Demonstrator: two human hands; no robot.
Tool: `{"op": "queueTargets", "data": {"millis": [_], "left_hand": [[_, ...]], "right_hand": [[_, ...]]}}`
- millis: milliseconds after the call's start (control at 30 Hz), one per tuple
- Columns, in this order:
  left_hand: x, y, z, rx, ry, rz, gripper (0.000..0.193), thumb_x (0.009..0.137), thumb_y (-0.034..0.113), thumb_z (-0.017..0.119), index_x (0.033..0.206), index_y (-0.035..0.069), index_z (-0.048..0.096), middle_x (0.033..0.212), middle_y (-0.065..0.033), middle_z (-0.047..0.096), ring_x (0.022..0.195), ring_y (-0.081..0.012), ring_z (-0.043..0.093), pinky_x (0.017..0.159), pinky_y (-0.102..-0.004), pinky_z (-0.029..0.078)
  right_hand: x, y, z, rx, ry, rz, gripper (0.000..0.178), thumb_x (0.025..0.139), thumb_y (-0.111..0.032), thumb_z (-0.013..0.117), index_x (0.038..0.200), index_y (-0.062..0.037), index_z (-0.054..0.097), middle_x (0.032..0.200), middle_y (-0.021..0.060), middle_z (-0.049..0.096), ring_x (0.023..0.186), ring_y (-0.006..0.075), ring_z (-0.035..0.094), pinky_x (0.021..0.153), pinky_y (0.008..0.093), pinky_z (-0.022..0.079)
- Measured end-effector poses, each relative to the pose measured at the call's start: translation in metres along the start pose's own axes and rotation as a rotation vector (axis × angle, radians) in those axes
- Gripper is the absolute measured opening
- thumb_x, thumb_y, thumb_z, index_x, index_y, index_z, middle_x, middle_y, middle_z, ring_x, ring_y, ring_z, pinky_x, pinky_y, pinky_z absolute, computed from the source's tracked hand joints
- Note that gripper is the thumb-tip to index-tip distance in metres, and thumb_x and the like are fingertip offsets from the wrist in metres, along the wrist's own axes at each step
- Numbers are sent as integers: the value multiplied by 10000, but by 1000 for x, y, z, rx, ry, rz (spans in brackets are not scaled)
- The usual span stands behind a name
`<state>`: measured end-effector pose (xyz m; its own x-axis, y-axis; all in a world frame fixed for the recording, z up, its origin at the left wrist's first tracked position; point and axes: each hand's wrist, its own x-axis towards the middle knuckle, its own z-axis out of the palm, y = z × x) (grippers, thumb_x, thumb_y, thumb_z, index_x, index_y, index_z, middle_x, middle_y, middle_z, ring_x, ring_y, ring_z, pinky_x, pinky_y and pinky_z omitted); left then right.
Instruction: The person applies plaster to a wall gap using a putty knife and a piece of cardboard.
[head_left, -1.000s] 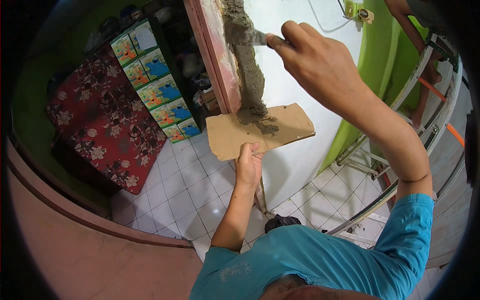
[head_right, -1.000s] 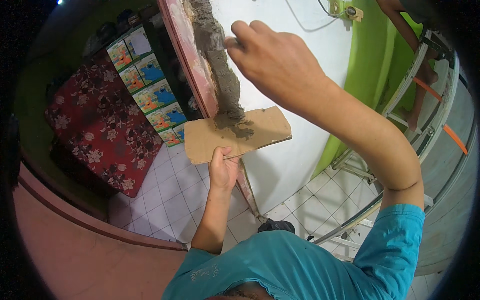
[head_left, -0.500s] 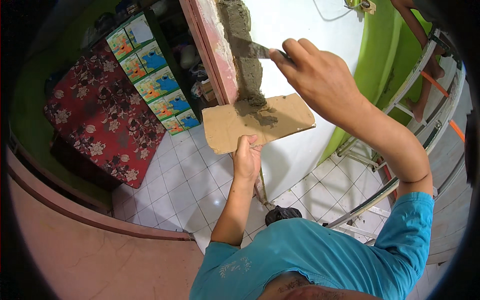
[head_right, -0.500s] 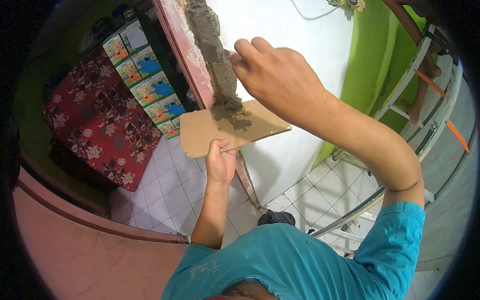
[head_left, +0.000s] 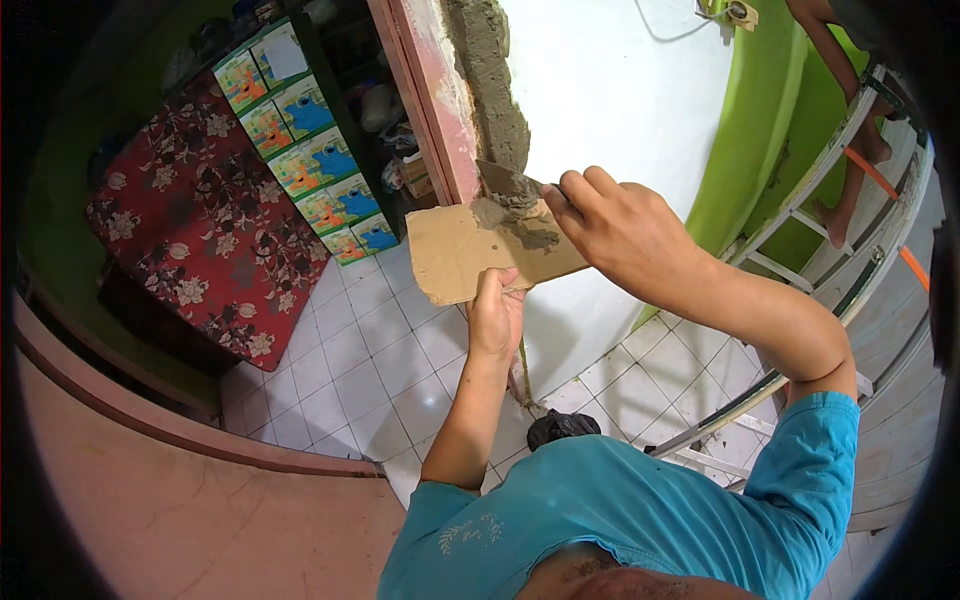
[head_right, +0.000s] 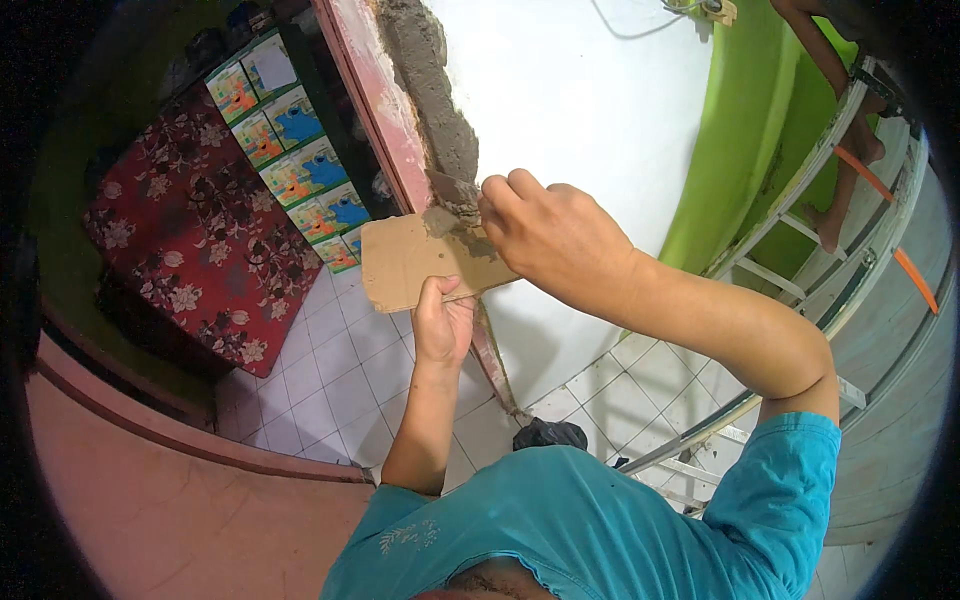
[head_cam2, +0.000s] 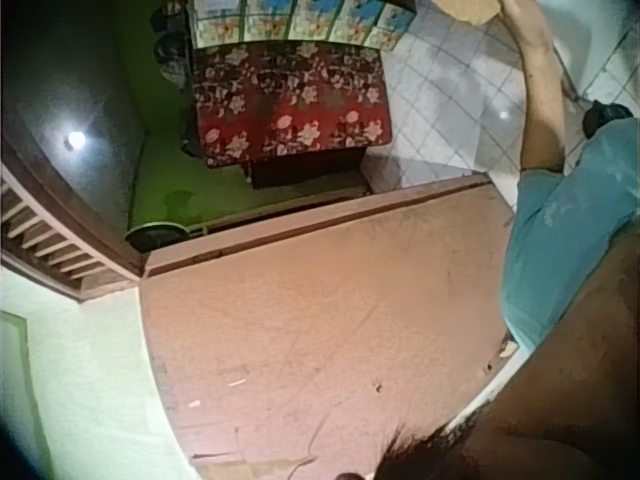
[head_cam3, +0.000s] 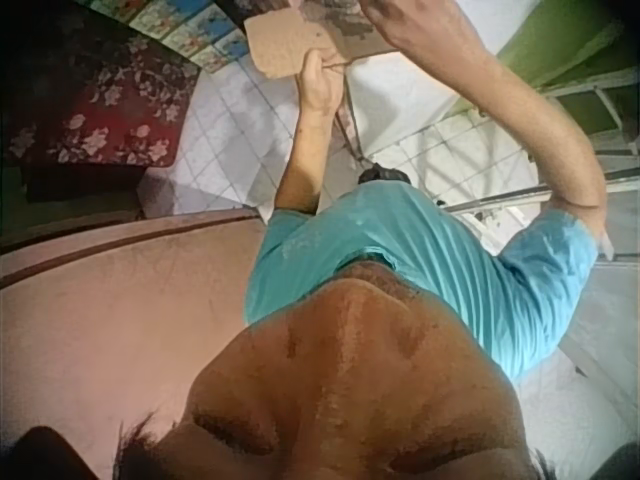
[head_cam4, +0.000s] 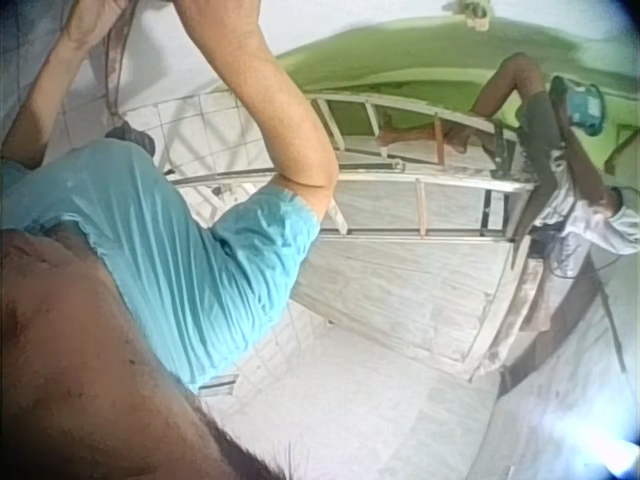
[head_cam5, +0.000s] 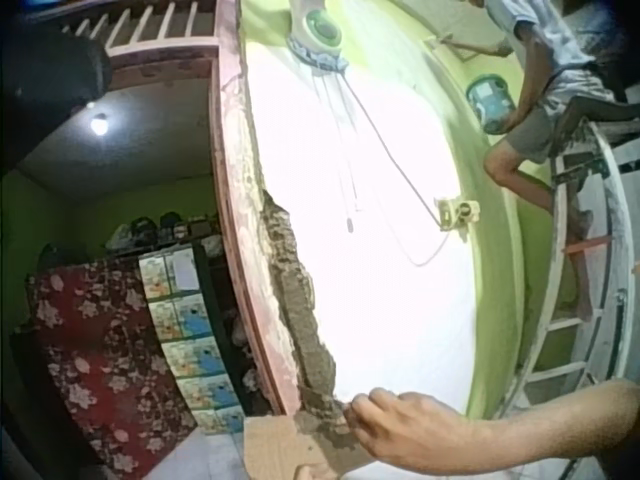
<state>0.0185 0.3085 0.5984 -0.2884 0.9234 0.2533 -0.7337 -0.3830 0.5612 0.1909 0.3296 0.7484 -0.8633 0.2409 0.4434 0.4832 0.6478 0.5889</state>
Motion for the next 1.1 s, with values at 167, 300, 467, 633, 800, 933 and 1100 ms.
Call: {"op": "queueTargets", "data": {"millis": [167,300,467,633,800,933,1100], "left_hand": [[-1,2,1,-13,-20,-15,477,872,12,508,1346,-22,463,1343,-123,552,1251,-281,565,1073,-452,465],[-1,1,-1,-4,-40,-9,474,877,17,502,1348,-25,462,1339,-123,555,1247,-282,569,1065,-464,474],[1,-4,-10,-2,-5,-23,471,890,30,492,1356,-23,459,1339,-117,558,1246,-284,571,1065,-472,474],[1,-3,-6,-2,0,-19,482,888,27,489,1367,-10,455,1340,-112,556,1249,-285,569,1067,-478,471],[-2,1,3,-27,35,-11,341,877,31,527,1216,-8,533,1220,-116,574,1142,-281,591,1026,-489,487],[-1,0,4,-29,12,-3,338,880,30,527,1215,-10,527,1214,-118,574,1140,-283,593,1026,-487,488],[-1,0,-4,7,-10,13,493,876,25,504,1366,4,455,1328,-109,549,1258,-282,554,1075,-490,466]], "right_hand": [[3,12,-1,-65,97,-21,318,762,-146,640,1041,6,658,957,47,487,896,147,538,600,242,501],[10,26,-14,-118,171,10,333,767,-142,637,1065,8,650,974,48,488,893,143,543,612,244,501],[21,35,-29,-180,254,0,307,776,-130,642,1052,3,652,969,43,483,871,138,541,606,248,503],[33,46,-37,-230,334,1,268,780,-119,653,1021,-3,660,962,37,481,855,136,549,596,256,511],[44,59,-44,-271,374,8,223,784,-121,657,983,-20,663,959,34,484,854,140,560,597,274,527],[52,73,-57,-244,405,44,374,787,-68,679,1161,-71,666,942,40,485,829,169,576,585,318,503],[57,67,-88,-157,214,23,248,918,-71,604,1150,0,659,940,98,532,775,186,541,605,297,485]]}}
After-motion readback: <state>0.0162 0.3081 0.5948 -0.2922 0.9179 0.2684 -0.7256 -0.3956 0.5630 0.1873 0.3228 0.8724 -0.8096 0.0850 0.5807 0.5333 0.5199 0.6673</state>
